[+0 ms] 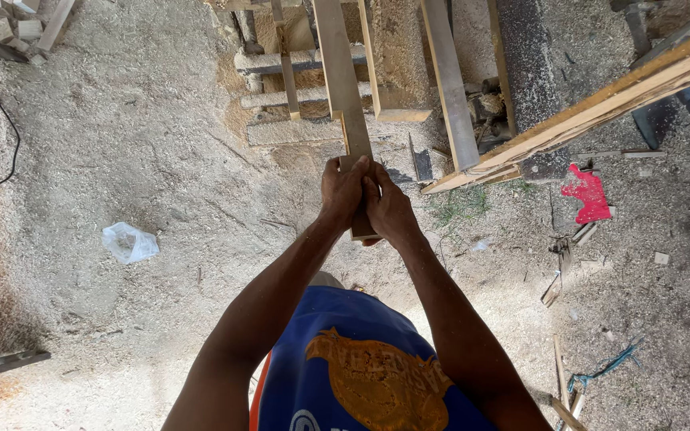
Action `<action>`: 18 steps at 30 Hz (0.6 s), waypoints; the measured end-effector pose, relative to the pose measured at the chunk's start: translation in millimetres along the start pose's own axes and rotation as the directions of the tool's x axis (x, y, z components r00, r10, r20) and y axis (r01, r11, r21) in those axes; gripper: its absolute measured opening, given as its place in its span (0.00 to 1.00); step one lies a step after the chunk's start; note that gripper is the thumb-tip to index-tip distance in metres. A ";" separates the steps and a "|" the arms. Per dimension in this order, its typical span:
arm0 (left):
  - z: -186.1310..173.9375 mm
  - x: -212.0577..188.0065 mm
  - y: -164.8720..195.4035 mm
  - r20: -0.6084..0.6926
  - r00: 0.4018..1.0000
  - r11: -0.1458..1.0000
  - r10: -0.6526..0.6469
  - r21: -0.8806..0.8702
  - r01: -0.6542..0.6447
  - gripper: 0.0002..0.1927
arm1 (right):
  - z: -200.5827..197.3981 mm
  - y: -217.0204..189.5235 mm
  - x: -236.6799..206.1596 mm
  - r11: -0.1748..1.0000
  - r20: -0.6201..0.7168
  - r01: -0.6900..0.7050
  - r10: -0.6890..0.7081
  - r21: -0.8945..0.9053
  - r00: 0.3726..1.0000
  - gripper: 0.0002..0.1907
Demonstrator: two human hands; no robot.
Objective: The person uses a claw hammer to drive nails into thin wooden strips laid on a workbench, then carries the strips to a rack and sorts through them. They later place a strip on the bench, measure it with a tape measure, and mark it with a pencil.
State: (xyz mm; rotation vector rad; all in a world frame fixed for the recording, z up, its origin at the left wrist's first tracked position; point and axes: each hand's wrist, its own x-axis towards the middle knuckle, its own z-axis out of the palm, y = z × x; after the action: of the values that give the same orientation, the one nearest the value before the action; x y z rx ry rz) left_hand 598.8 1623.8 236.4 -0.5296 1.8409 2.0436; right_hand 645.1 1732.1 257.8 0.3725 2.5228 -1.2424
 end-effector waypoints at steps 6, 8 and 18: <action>-0.1 0.2 4.6 0.003 1.000 1.000 0.002 0.028 -0.002 0.33 | -0.2 0.1 3.8 1.000 -0.002 0.006 -0.006 0.013 1.000 0.29; 0.2 0.2 5.0 0.003 1.000 1.000 0.006 0.027 -0.006 0.34 | 0.0 2.0 4.8 1.000 -0.011 0.018 -0.018 0.002 1.000 0.30; 0.7 9.2 3.3 -0.001 1.000 1.000 0.021 -0.008 -0.021 0.32 | 1.4 2.7 14.5 1.000 -0.003 -0.001 0.001 -0.006 1.000 0.30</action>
State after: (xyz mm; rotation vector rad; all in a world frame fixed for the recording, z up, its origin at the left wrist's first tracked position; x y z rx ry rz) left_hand 589.1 1624.2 234.9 -0.5156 1.8472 2.0651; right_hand 633.0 1734.0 249.5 0.3746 2.5283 -1.2341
